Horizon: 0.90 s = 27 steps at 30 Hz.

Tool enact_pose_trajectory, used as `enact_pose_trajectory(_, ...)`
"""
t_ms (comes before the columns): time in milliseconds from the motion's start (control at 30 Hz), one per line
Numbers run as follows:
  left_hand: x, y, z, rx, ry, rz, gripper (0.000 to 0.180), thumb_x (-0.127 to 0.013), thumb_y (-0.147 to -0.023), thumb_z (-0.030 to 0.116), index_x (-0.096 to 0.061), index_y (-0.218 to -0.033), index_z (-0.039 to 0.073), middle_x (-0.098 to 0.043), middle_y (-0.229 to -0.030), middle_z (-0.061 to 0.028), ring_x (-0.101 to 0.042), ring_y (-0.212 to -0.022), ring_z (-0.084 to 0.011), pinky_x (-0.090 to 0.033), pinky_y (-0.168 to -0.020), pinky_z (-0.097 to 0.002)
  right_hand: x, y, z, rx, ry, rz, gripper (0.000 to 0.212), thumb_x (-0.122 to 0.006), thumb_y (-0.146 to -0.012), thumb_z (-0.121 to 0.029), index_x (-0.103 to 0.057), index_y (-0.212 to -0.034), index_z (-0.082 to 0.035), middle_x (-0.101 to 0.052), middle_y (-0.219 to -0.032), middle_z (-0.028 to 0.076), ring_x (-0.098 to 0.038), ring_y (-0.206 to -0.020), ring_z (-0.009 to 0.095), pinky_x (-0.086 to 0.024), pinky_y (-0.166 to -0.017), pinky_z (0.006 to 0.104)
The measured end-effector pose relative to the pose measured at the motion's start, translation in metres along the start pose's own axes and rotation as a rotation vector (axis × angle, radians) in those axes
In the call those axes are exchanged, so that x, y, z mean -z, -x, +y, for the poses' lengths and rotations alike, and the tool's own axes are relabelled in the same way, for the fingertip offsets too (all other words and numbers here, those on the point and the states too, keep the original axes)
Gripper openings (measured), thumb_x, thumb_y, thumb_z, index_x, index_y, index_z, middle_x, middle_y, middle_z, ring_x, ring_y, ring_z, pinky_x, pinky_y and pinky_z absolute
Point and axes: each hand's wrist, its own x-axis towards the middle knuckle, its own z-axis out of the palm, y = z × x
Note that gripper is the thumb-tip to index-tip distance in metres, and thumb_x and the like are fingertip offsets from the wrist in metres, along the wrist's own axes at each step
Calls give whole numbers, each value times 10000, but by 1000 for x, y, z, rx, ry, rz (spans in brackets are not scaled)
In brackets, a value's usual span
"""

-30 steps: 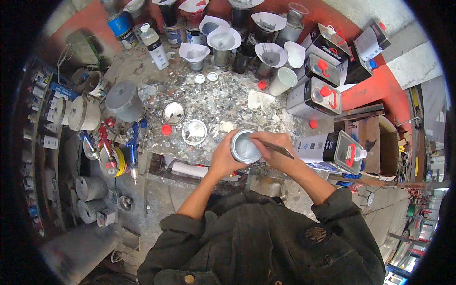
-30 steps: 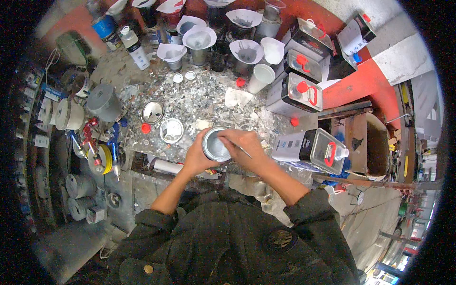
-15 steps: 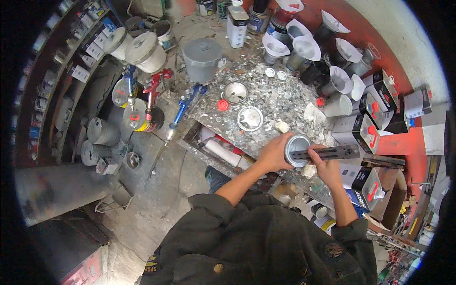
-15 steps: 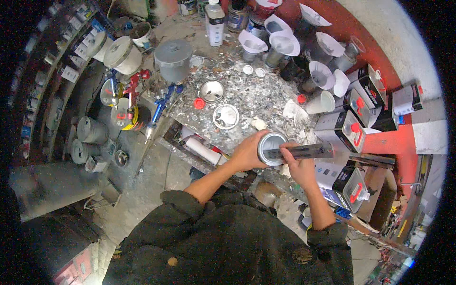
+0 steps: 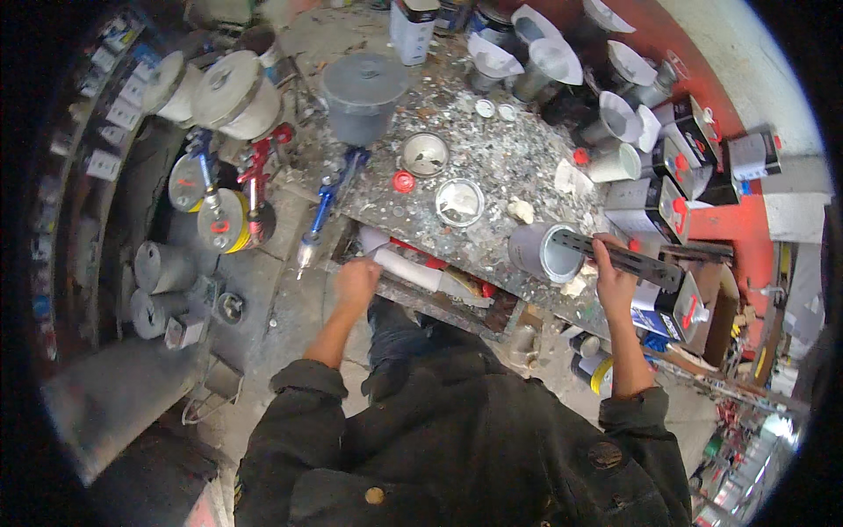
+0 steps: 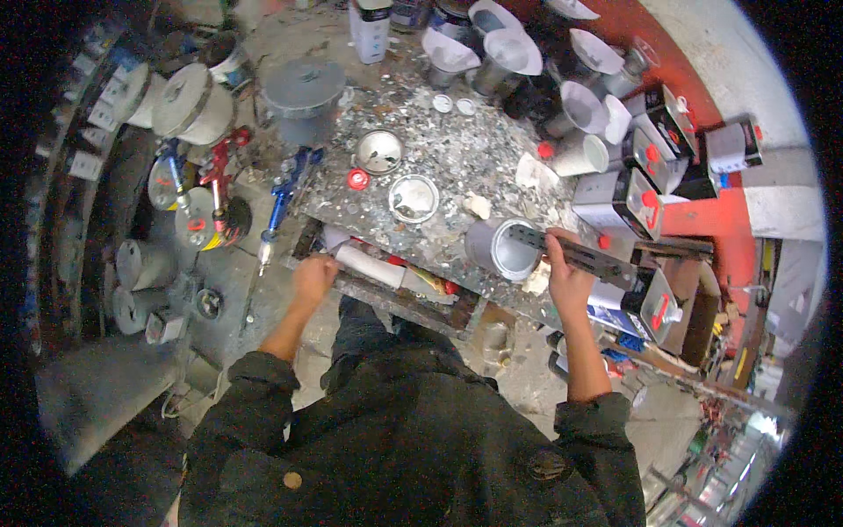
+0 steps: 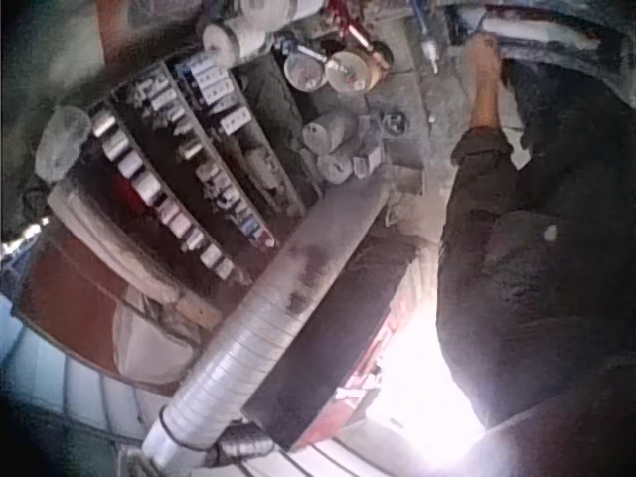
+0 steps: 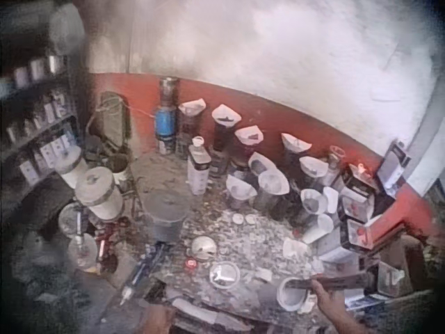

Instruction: The person wipes the rear bumper of a white car with a cloth, then retrieves a paint can from a shelf, opens it, and uses a ruler to apply paint to the car's rear bumper.

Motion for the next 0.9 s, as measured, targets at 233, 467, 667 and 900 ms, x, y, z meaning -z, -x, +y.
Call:
enact_pose_trajectory(233,6,-48,-1,-5,-286,-186,358,-802,-861,333,-725,-1092,70,-723,-1104,-154,-737,-959,-350,-601,-810,-463,-9,7,-7,-388,-251,127,222,-724,-980,-174,-712,-1099,13,-721,-915,83,-718,-772,168,-603,-621,279)
enact_pose_trajectory(467,-30,-89,-20,-57,-475,-272,351,-726,-900,381,-743,-1072,76,-755,-1030,-129,-753,-930,-324,-610,-804,-445,8,46,-3,-668,-307,348,439,-770,-948,-228,-612,-1256,42,-734,-1019,140,-749,-873,201,-603,-649,280)
enact_pose_trajectory(667,-45,-95,-41,-190,-491,-176,234,-654,-909,257,-785,-881,64,-769,-896,-169,-766,-836,-346,-615,-749,-461,-20,132,13,-742,-355,350,309,-710,-987,-198,-655,-1229,-14,-751,-1028,104,-722,-834,153,-573,-666,282)
enact_pose_trajectory(900,23,-63,-6,-166,-419,-203,310,-686,-908,331,-673,-966,26,-751,-862,-217,-747,-762,-387,-594,-693,-515,-159,181,12,-602,-395,-299,246,-668,-1010,-201,-701,-1126,14,-750,-967,112,-723,-774,195,-575,-674,324)
